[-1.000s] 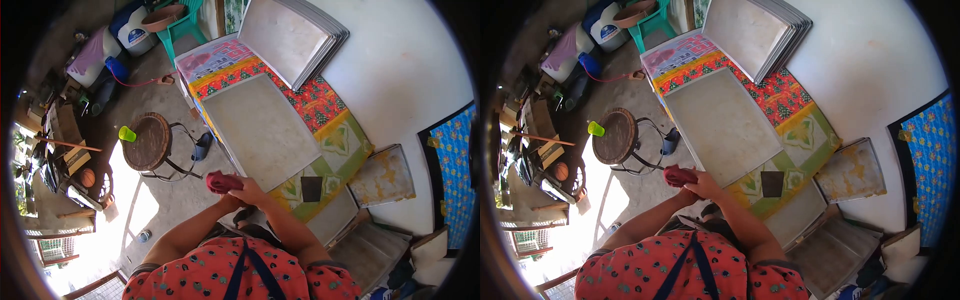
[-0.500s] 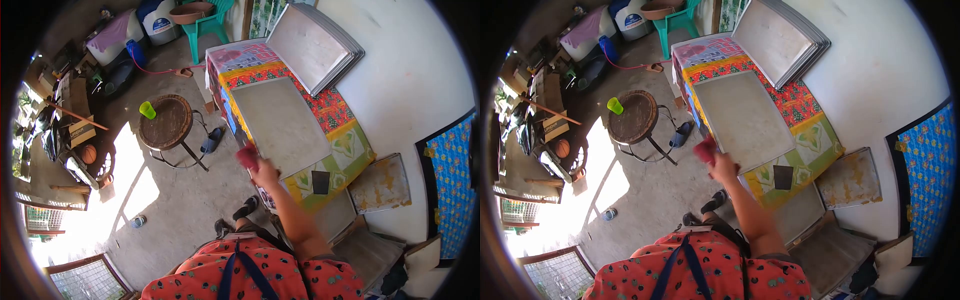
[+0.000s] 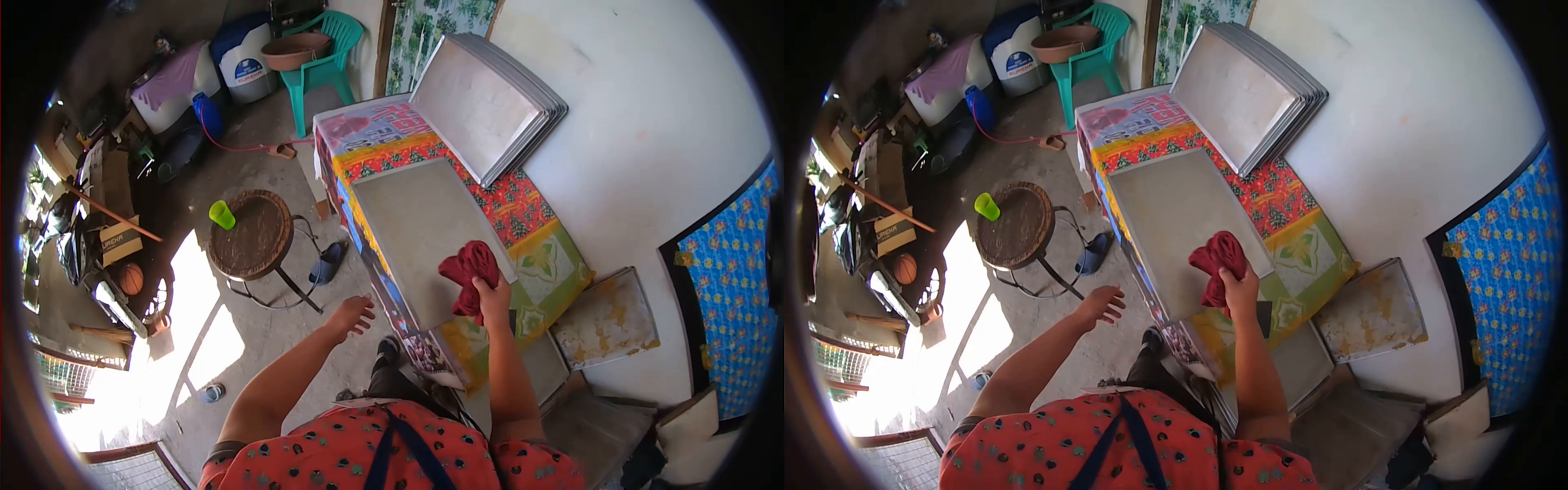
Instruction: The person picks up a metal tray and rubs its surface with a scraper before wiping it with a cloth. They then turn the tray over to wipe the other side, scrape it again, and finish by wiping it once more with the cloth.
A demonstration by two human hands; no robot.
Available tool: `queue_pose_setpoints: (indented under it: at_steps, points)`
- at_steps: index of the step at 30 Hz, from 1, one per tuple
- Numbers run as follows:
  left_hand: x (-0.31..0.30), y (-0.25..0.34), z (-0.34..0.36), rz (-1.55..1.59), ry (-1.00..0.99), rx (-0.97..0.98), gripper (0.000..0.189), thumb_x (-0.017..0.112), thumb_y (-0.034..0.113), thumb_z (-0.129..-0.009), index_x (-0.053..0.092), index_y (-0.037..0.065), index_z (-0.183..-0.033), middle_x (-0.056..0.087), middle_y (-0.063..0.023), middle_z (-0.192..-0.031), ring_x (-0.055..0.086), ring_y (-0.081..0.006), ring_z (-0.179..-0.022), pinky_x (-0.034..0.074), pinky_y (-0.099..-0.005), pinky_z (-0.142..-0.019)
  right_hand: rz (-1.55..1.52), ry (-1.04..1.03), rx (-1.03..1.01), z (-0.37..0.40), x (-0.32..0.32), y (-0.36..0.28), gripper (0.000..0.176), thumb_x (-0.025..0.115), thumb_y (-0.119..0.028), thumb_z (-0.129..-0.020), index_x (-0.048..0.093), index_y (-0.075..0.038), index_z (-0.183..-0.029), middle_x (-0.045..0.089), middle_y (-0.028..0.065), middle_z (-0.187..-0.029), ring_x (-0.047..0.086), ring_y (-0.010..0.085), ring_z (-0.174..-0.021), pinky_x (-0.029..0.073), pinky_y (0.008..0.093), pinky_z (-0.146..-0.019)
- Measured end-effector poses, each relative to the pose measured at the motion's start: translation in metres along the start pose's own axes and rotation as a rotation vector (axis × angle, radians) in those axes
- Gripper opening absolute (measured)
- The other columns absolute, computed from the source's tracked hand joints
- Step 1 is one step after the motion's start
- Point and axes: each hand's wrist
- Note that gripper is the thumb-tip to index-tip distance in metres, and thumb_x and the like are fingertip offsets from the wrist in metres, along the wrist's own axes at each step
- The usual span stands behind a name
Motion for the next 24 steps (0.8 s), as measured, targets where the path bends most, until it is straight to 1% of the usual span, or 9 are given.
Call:
queue_pose_setpoints:
  at_steps: [3,6,7,10,15,17,20,22,24]
  points:
    - [0.031,0.048,-0.064,-0.248,0.194,0.021,0.054,0.052,0.049,-0.088,0.051,0.001,-0.114,0.062,-0.015,-0.084,0.06,-0.02,-0.06,0.05,-0.036,-0.049,0.3,0.201,-0.058,-0.039,-0.025,0.044,0.05,0.068,-0.011,-0.076,0.052,0.005,-0.12,0.058,0.0216,-0.115,0.059,0.0299,-0.102,0.046,0.0365,-0.089]
    - [0.039,0.047,-0.109,-0.471,0.1,0.1,0.053,0.055,0.044,-0.088,0.05,-0.002,-0.112,0.059,-0.0141,-0.07,0.056,-0.0195,-0.045,0.045,-0.0324,-0.036,0.91,0.138,-0.089,-0.068,-0.012,0.078,0.067,0.07,-0.027,-0.076,0.044,0.004,-0.129,0.043,0.0283,-0.131,0.047,0.0411,-0.116,0.039,0.0452,-0.097]
    - [0.044,0.053,-0.106,-0.46,0.081,0.108,0.052,0.056,0.043,-0.088,0.05,-0.003,-0.112,0.058,-0.0137,-0.067,0.056,-0.0197,-0.044,0.045,-0.0323,-0.035,1.071,0.006,-0.074,-0.078,-0.003,0.083,0.081,0.066,-0.044,-0.077,0.035,0.001,-0.136,0.032,0.03,-0.139,0.037,0.0454,-0.123,0.031,0.0501,-0.103]
    - [0.042,0.054,-0.103,-0.414,0.077,0.052,0.049,0.057,0.039,-0.088,0.05,-0.005,-0.109,0.056,-0.0129,-0.062,0.057,-0.0202,-0.043,0.045,-0.0321,-0.034,1.193,-0.001,-0.211,-0.167,0.052,0.086,0.084,0.06,-0.053,-0.079,0.033,0.0,-0.138,0.033,0.0302,-0.139,0.037,0.0432,-0.125,0.029,0.0493,-0.105]
    - [0.042,0.052,-0.111,-0.439,0.096,-0.07,0.047,0.054,0.038,-0.091,0.051,-0.004,-0.111,0.054,-0.0112,-0.059,0.057,-0.0191,-0.045,0.047,-0.0327,-0.039,1.073,-0.1,-0.322,-0.275,0.172,0.087,0.08,0.06,-0.052,-0.079,0.035,-0.001,-0.137,0.035,0.0286,-0.138,0.037,0.0411,-0.126,0.027,0.0493,-0.106]
    - [0.042,0.062,-0.107,-0.459,0.077,-0.032,0.048,0.053,0.038,-0.09,0.052,-0.009,-0.1,0.059,-0.0171,-0.062,0.059,-0.0236,-0.045,0.048,-0.037,-0.043,0.98,-0.233,-0.42,-0.248,0.23,0.071,0.076,0.062,-0.047,-0.079,0.037,-0.002,-0.135,0.036,0.0277,-0.138,0.038,0.0399,-0.126,0.027,0.0487,-0.106]
    - [0.036,0.051,-0.115,-0.508,0.03,-0.049,0.04,0.053,0.033,-0.091,0.054,-0.006,-0.099,0.059,-0.0162,-0.061,0.06,-0.0247,-0.045,0.048,-0.0384,-0.045,0.8,-0.483,-0.656,-0.178,0.295,0.067,0.071,0.065,-0.04,-0.078,0.04,-0.003,-0.134,0.039,0.0246,-0.137,0.04,0.0384,-0.125,0.028,0.0485,-0.106]
    - [0.04,0.041,-0.115,-0.483,0.131,0.324,0.036,0.053,0.031,-0.091,0.056,-0.003,-0.099,0.061,-0.0165,-0.063,0.061,-0.0263,-0.049,0.049,-0.0393,-0.047,0.709,-1.135,-0.576,-0.169,0.303,0.058,0.07,0.068,-0.034,-0.076,0.042,-0.006,-0.133,0.041,0.0201,-0.138,0.041,0.0369,-0.125,0.028,0.0481,-0.106]
    - [0.038,0.046,-0.11,-0.41,0.085,0.21,0.032,0.054,0.03,-0.09,0.058,0.001,-0.103,0.064,-0.0189,-0.077,0.065,-0.0276,-0.068,0.05,-0.0397,-0.061,0.376,-1.197,-0.206,-0.157,0.293,0.047,0.072,0.072,-0.032,-0.071,0.043,-0.012,-0.133,0.039,0.0197,-0.14,0.04,0.0367,-0.126,0.027,0.0438,-0.108]
Point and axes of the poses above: each hand's wrist, its own z-axis away from the middle knuckle, its own x-axis out of the palm, y = z × x
